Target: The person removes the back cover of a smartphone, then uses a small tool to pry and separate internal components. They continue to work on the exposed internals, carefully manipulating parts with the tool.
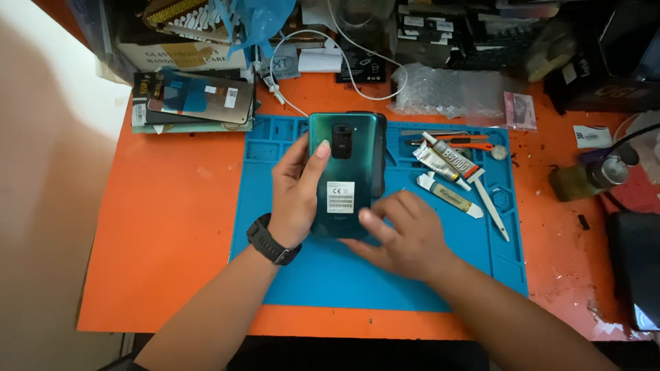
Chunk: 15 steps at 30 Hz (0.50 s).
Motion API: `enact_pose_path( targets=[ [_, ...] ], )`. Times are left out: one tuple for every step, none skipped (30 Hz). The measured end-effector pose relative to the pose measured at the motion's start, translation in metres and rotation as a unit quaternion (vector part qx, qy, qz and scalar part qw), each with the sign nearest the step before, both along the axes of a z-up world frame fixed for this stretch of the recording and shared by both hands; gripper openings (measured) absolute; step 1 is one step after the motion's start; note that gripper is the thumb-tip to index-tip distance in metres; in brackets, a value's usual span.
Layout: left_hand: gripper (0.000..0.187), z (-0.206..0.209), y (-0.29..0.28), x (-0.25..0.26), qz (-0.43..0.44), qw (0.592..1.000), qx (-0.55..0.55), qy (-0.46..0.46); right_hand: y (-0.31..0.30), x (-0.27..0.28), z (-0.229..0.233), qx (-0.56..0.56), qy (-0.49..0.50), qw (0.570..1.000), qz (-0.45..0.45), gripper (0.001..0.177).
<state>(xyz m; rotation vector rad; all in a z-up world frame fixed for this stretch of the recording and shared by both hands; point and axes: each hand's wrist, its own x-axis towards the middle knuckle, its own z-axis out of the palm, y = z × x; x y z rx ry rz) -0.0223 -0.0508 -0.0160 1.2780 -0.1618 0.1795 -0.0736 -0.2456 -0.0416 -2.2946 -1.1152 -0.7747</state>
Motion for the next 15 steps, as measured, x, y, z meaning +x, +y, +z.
enact_pose_path(
  targets=[
    [0.038,-0.003,0.000,-0.001,0.001,1.000,0.000,0.000,0.003,0.000,0.010,0.000,0.000,1.000,0.001,0.089],
    [0.037,-0.006,0.000,-0.001,0.008,1.000,0.005,0.000,0.007,0.001,0.020,-0.038,0.015,0.999,-0.015,0.080],
    [0.036,-0.009,0.000,-0.001,0.015,1.000,0.009,-0.001,0.010,0.001,0.030,-0.075,0.029,0.996,-0.032,0.072],
    [0.036,-0.008,-0.001,-0.001,0.018,1.000,0.009,-0.001,0.011,0.001,0.029,-0.076,0.029,0.996,-0.029,0.072],
    [0.036,-0.006,-0.002,-0.001,0.013,1.000,0.009,-0.011,0.011,0.001,0.028,-0.092,0.025,0.995,-0.040,0.071],
    [0.036,-0.005,-0.002,-0.002,0.009,1.000,0.009,-0.020,0.012,0.000,0.027,-0.107,0.021,0.993,-0.049,0.071],
    [0.036,-0.007,0.000,-0.003,0.012,1.000,0.009,-0.018,0.013,-0.002,0.026,-0.107,0.022,0.993,-0.046,0.071],
    [0.036,-0.009,0.001,-0.002,0.006,1.000,0.003,-0.018,0.014,-0.002,0.025,-0.113,0.026,0.992,-0.058,0.071],
    [0.037,-0.010,0.001,-0.001,-0.001,1.000,-0.003,-0.018,0.014,-0.003,0.024,-0.119,0.031,0.990,-0.070,0.071],
    [0.037,-0.010,0.002,-0.001,0.000,1.000,-0.002,-0.018,0.014,-0.003,0.025,-0.118,0.031,0.990,-0.069,0.071],
    [0.037,-0.009,0.002,-0.001,-0.003,1.000,0.000,-0.017,0.014,-0.003,0.026,-0.130,0.039,0.989,-0.065,0.068],
    [0.037,-0.009,0.001,-0.002,-0.008,1.000,0.001,-0.016,0.013,-0.003,0.027,-0.141,0.048,0.987,-0.063,0.066],
    [0.037,-0.008,0.000,-0.002,-0.008,1.000,0.001,-0.016,0.016,-0.004,0.031,-0.141,0.049,0.987,-0.063,0.066],
    [0.037,-0.008,-0.001,-0.002,-0.011,1.000,0.007,-0.012,0.018,-0.004,0.035,-0.149,0.083,0.983,-0.070,0.064],
    [0.038,-0.008,-0.002,-0.003,-0.014,1.000,0.013,-0.008,0.020,-0.005,0.039,-0.158,0.117,0.978,-0.076,0.063]
  ],
)
